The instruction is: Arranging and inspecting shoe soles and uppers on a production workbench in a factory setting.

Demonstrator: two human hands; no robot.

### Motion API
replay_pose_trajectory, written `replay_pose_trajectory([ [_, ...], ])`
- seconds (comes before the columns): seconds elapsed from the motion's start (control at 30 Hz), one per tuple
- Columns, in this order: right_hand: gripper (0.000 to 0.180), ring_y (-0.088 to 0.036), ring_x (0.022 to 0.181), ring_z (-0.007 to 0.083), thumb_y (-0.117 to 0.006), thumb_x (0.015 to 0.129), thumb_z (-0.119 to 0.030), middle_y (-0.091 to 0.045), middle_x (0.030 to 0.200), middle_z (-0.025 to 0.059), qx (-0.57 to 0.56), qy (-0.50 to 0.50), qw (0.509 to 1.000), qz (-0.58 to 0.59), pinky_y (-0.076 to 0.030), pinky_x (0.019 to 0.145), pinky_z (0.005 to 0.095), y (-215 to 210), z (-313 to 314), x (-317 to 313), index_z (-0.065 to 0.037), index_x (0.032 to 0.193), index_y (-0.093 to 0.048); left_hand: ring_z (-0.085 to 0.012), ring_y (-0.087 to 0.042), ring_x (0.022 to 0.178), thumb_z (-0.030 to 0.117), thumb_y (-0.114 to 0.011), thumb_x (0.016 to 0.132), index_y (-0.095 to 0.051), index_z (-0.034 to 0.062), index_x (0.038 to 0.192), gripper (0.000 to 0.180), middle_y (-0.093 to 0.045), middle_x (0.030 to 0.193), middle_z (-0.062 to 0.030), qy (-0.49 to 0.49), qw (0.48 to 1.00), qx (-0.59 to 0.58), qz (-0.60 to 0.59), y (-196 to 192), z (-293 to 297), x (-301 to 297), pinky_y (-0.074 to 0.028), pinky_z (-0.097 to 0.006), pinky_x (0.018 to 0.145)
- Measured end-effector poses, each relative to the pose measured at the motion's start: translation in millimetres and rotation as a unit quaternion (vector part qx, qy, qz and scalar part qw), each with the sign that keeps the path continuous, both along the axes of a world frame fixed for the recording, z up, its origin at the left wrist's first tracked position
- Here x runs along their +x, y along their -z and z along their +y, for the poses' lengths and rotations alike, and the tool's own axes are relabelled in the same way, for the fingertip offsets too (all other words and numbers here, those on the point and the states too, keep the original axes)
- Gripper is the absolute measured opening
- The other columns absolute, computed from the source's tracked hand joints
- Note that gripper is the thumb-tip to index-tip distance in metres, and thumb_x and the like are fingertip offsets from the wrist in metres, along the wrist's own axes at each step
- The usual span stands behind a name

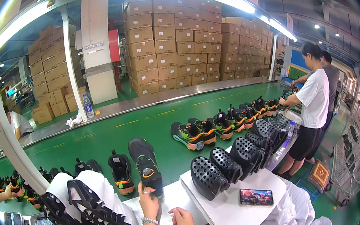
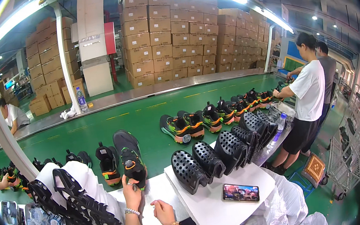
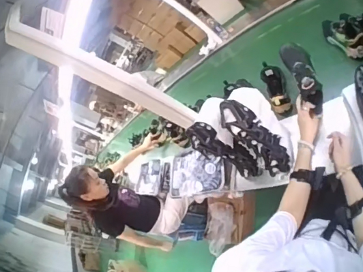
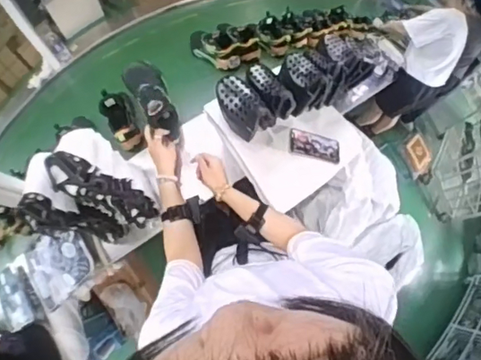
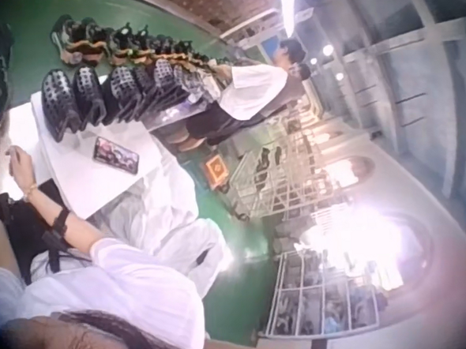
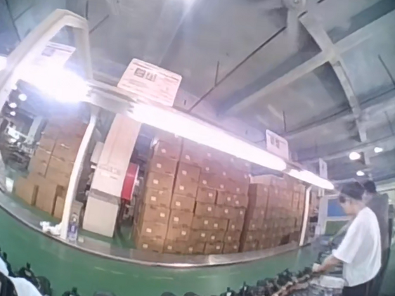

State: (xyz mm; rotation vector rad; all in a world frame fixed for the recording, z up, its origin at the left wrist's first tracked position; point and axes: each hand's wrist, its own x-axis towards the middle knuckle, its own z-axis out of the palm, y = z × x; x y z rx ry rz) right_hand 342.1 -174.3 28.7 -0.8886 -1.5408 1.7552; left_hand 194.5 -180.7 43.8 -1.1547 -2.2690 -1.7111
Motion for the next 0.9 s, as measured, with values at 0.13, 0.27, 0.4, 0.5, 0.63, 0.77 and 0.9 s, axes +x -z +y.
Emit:
replay_pose_trajectory([
  [0.13, 0.024, -0.043, 0.043, 0.0045, -0.046, 0.093, -0.017, -0.049, 0.049, 0.0001, 0.107, 0.033, 0.994, -0.017, -0.034, 0.042, 0.0220, -1, -5, 1, -0.001, 0.087, -0.064, -0.0352, -0.058, 0.099, -0.015, -0.054, 0.065, -0.055, 0.0034, 0.081, 0.024, -0.040, 0.134, -0.0171, 0.008, 1.000, 0.012, 0.012, 11, -2, -4, -0.047, -0.035, 0.082],
  [0.27, 0.024, -0.044, 0.045, 0.0043, -0.046, 0.093, -0.017, -0.048, 0.048, 0.0000, 0.103, 0.043, 0.994, -0.017, -0.035, 0.044, 0.0225, 1, -5, 7, -0.001, 0.089, -0.063, -0.0371, -0.059, 0.095, -0.014, -0.051, 0.066, -0.056, 0.0031, 0.081, 0.024, -0.042, 0.130, -0.0181, 0.025, 0.995, -0.037, -0.086, 7, 6, -5, -0.048, -0.037, 0.078],
  [0.4, 0.022, -0.052, 0.046, 0.0124, -0.047, 0.092, -0.021, -0.053, 0.051, 0.0052, 0.110, 0.032, 0.993, -0.035, -0.041, 0.047, 0.0288, 2, -7, 6, -0.007, 0.103, -0.061, -0.0367, -0.055, 0.100, 0.000, -0.063, 0.066, -0.052, 0.0062, 0.103, 0.039, -0.045, 0.122, -0.0171, -0.030, 0.994, -0.095, 0.053, 27, 23, -8, -0.045, -0.041, 0.086],
  [0.5, 0.023, -0.056, 0.048, 0.0197, -0.048, 0.091, -0.023, -0.054, 0.053, 0.0090, 0.140, 0.030, 0.985, -0.099, -0.042, 0.049, 0.0323, -1, -5, 8, -0.013, 0.110, -0.058, -0.0358, -0.050, 0.108, 0.003, -0.068, 0.065, -0.044, 0.0070, 0.118, 0.058, -0.045, 0.122, -0.0174, -0.008, 1.000, -0.005, 0.019, 15, 39, -8, -0.041, -0.039, 0.092],
  [0.63, 0.023, -0.059, 0.054, 0.0270, -0.049, 0.090, -0.028, -0.057, 0.058, 0.0103, 0.206, 0.040, 0.969, -0.131, -0.044, 0.052, 0.0350, 11, -7, 3, -0.015, 0.105, -0.061, -0.0353, -0.048, 0.110, 0.006, -0.071, 0.067, -0.039, 0.0064, 0.124, 0.065, -0.045, 0.122, -0.0149, -0.101, 0.994, 0.020, -0.029, 18, 50, -31, -0.040, -0.039, 0.094],
  [0.77, 0.025, -0.062, 0.058, 0.0262, -0.047, 0.091, -0.030, -0.060, 0.060, 0.0098, 0.177, 0.016, 0.975, -0.132, -0.046, 0.054, 0.0335, 12, -5, 1, -0.014, 0.101, -0.063, -0.0353, -0.048, 0.109, 0.004, -0.071, 0.067, -0.043, 0.0036, 0.115, 0.056, -0.044, 0.122, -0.0150, -0.095, 0.995, 0.019, -0.001, 16, 55, -40, -0.040, -0.038, 0.092],
  [0.9, 0.026, -0.065, 0.063, 0.0246, -0.047, 0.092, -0.032, -0.063, 0.064, 0.0101, 0.137, 0.000, 0.984, -0.117, -0.047, 0.056, 0.0317, 7, -7, -2, -0.012, 0.099, -0.064, -0.0353, -0.046, 0.114, -0.005, -0.066, 0.066, -0.045, 0.0021, 0.114, 0.052, -0.040, 0.129, -0.0146, -0.138, 0.989, 0.060, -0.002, 15, 54, -47, -0.038, -0.038, 0.096],
])
